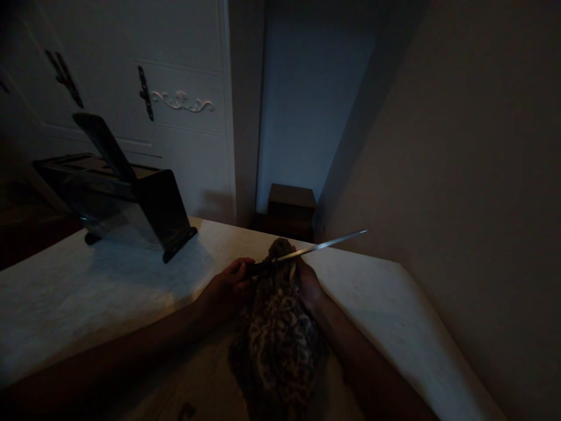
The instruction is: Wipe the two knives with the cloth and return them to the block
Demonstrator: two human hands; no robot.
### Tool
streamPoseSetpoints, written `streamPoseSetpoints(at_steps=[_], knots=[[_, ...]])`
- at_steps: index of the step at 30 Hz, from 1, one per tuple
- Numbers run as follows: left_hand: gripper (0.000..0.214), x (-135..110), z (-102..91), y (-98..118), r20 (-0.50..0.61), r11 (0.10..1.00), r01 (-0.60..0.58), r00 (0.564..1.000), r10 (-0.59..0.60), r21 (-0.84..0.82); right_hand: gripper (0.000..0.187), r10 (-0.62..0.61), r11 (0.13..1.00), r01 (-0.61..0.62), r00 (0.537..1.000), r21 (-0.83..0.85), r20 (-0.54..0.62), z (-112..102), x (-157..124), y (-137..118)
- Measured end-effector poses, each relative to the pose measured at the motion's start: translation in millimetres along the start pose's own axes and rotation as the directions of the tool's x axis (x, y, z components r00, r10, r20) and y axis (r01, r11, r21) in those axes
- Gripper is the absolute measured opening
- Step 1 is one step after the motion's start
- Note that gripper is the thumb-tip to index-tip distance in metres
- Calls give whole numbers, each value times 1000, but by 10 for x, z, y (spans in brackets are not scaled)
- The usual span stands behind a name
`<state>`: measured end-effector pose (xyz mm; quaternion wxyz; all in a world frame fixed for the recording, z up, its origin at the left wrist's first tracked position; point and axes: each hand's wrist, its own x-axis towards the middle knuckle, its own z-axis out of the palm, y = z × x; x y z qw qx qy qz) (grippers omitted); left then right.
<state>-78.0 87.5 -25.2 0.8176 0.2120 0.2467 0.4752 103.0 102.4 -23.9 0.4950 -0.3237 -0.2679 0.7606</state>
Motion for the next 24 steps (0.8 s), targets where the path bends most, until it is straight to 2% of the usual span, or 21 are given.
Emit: streamPoseSetpoints(at_steps=[3,6,9,12,19,24], knots=[[34,27,-3,38,-28,998,-46,998,47,37,29,-31,999,29,998,-26,-49,-12,-5,23],[40,58,-24,59,-55,975,-104,992,117,194,26,-58,997,55,997,-48,-55,-19,-8,41],[41,70,-53,61,-13,909,-164,983,182,384,26,-93,992,90,995,-93,-28,-45,1,40],[39,56,-61,74,46,845,-248,965,257,474,30,-108,982,103,994,-158,-27,-84,26,25],[35,52,-43,130,72,833,-265,962,264,485,36,-145,963,132,988,-233,-42,-78,44,2],[31,107,-54,152,13,881,-209,974,225,425,35,-152,967,134,986,-215,-68,7,-18,-17]])
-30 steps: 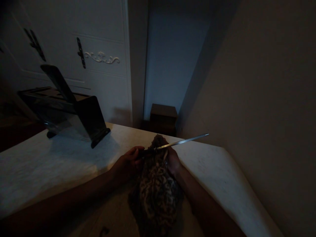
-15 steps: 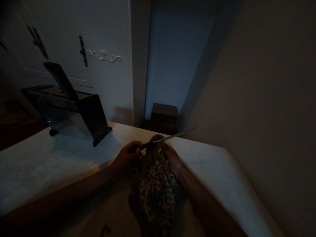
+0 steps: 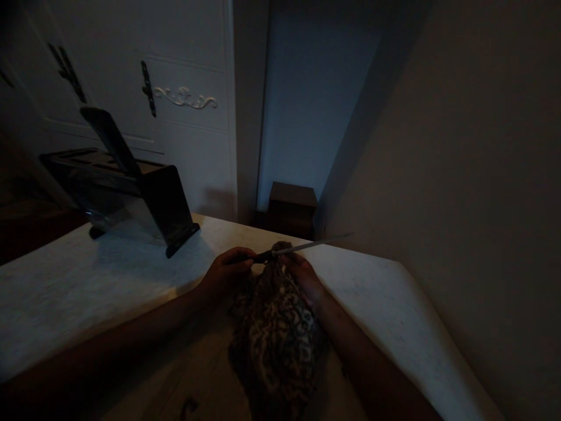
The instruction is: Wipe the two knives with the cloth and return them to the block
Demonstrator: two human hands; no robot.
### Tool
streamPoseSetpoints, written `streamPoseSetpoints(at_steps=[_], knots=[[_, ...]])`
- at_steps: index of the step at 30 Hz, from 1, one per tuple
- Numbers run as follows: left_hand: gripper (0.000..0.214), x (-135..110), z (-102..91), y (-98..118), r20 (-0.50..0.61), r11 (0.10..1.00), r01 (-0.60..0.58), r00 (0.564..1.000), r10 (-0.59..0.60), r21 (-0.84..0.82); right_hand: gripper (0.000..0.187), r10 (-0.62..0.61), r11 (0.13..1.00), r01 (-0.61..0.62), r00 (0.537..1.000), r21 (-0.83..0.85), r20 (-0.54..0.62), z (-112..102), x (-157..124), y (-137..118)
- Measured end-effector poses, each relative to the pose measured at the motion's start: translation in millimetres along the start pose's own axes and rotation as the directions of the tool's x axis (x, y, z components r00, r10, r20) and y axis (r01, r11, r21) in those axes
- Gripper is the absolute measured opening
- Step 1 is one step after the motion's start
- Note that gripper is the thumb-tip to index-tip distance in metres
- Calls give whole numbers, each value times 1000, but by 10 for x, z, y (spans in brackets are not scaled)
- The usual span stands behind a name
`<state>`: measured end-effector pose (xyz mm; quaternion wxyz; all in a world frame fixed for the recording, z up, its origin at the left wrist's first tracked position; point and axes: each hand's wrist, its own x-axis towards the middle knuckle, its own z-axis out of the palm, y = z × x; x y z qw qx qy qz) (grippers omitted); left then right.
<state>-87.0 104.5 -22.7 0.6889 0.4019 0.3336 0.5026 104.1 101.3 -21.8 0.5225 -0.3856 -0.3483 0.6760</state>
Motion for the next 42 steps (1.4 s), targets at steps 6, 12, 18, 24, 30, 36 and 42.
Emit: streamPoseSetpoints(at_steps=[6,12,18,24,30,36,42], knots=[[39,-36,5,59,49,989,-40,998,34,140,36,-45,998,45,999,-34,-18,37,-22,-24],[30,-130,37,38,168,813,-240,970,176,531,28,-94,995,92,994,-25,-56,31,-18,-37],[42,-73,10,-6,174,870,-129,983,51,476,35,-128,992,125,984,-32,-127,45,3,17],[44,-67,1,-33,120,946,-65,992,28,317,44,-197,976,170,955,-135,-222,-6,54,27],[41,-99,26,-61,109,940,-101,992,69,326,50,-202,969,161,954,-190,-221,98,-10,55],[40,-147,75,-63,190,845,-228,970,153,484,59,-127,962,129,992,-241,23,218,-97,219],[37,-213,106,-66,293,643,-360,932,215,676,58,-163,942,199,975,-271,150,243,-110,214]])
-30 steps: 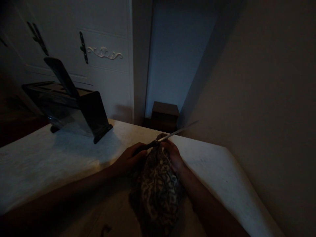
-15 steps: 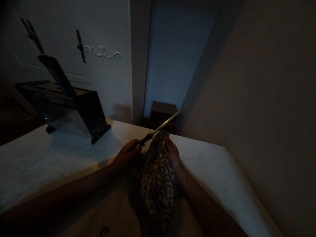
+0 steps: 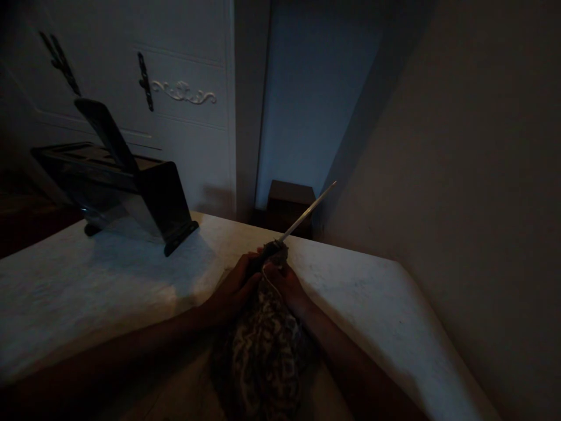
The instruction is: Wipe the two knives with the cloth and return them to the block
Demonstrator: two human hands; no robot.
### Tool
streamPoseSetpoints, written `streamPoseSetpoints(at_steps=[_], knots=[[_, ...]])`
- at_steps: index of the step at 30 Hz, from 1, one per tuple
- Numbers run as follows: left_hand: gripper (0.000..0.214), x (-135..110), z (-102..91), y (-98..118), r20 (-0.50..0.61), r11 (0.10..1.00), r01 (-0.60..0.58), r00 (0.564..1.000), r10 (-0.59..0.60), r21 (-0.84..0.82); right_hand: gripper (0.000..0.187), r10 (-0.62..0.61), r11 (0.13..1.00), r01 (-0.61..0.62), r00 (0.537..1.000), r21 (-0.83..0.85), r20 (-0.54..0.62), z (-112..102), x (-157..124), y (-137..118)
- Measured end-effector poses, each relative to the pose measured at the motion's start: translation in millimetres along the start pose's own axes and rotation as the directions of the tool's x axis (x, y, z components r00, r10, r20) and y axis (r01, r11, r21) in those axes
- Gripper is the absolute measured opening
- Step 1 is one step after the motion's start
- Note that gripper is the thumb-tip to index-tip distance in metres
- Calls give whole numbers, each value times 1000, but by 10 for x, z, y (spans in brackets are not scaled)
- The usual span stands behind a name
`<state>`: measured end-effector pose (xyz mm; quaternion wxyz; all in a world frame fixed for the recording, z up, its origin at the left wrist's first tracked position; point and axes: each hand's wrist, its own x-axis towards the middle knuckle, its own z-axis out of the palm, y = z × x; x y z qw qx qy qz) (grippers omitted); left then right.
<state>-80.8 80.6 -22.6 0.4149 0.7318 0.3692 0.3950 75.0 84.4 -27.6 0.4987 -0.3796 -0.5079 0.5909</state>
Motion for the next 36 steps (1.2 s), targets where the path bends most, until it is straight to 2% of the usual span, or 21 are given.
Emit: streamPoseSetpoints(at_steps=[3,7,13,20,29,36], knots=[[38,-11,13,4,53,992,-72,996,67,104,56,-2,1000,2,1000,22,-12,16,2,-13],[46,-15,25,19,135,949,-167,982,135,267,45,-30,999,32,998,26,-56,21,9,4],[46,-30,47,31,210,880,-198,971,116,431,30,-29,988,25,999,155,20,-6,-5,37],[49,-60,50,28,142,901,-169,982,121,400,17,-75,968,86,996,237,-53,33,-45,-25],[47,-32,-30,52,72,885,-109,994,85,452,14,71,932,-47,996,360,-53,-41,-27,-53],[62,15,-87,8,153,870,-106,988,36,481,12,42,934,-14,997,357,-71,-47,-7,-63]])
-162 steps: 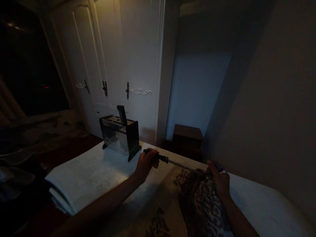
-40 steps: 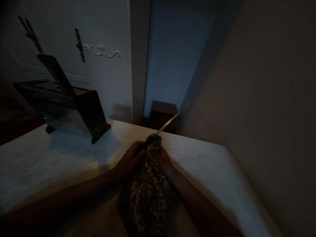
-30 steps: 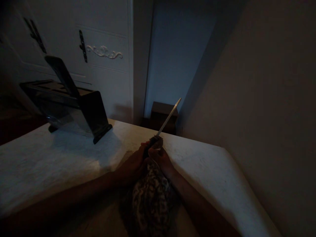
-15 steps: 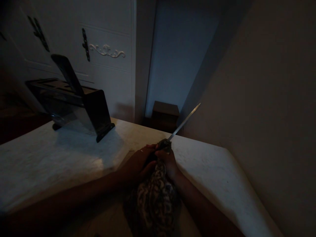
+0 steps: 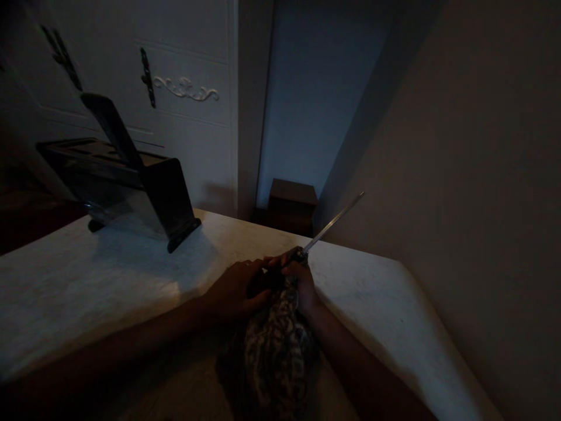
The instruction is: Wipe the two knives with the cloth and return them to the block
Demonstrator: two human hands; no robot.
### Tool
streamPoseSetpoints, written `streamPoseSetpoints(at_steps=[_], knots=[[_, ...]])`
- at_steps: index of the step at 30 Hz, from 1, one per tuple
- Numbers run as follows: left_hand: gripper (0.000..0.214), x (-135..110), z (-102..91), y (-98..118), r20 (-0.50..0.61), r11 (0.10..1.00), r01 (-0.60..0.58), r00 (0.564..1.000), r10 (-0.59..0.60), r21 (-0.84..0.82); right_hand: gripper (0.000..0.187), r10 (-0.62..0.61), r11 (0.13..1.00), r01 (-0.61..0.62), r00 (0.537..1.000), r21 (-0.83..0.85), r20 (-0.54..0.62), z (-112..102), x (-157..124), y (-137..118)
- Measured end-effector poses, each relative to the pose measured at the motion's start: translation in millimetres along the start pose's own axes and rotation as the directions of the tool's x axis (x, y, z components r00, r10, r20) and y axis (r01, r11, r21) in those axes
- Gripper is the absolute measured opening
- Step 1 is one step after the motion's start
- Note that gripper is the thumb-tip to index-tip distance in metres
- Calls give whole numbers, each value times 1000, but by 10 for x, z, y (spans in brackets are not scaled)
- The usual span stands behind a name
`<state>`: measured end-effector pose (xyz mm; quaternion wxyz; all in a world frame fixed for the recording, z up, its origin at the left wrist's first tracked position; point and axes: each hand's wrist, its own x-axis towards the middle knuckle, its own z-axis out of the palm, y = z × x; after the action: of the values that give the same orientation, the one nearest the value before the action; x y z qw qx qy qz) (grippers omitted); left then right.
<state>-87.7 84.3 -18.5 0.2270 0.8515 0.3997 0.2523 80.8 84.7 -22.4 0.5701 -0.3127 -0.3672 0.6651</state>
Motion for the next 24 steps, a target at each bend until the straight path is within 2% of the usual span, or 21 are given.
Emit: streamPoseSetpoints(at_steps=[6,11,13,18,22,24], knots=[[58,22,-82,-10,102,972,30,995,-6,-233,9,-18,1000,18,1000,7,0,-32,17,22],[51,41,-158,-85,164,914,14,985,58,-406,8,-40,999,40,999,-27,-5,-12,19,5],[45,53,-147,-112,170,893,51,985,29,-448,7,-39,998,39,999,-42,-11,0,16,-10],[26,83,-61,-85,41,842,161,986,-164,-515,8,-31,997,30,999,-75,-19,-3,16,-39],[27,60,-51,13,-105,824,170,958,-267,-541,9,-70,995,69,998,-69,-6,-20,21,-34],[28,29,-55,57,-176,835,142,946,-273,-531,9,-67,996,66,998,-64,-7,-21,18,-25]])
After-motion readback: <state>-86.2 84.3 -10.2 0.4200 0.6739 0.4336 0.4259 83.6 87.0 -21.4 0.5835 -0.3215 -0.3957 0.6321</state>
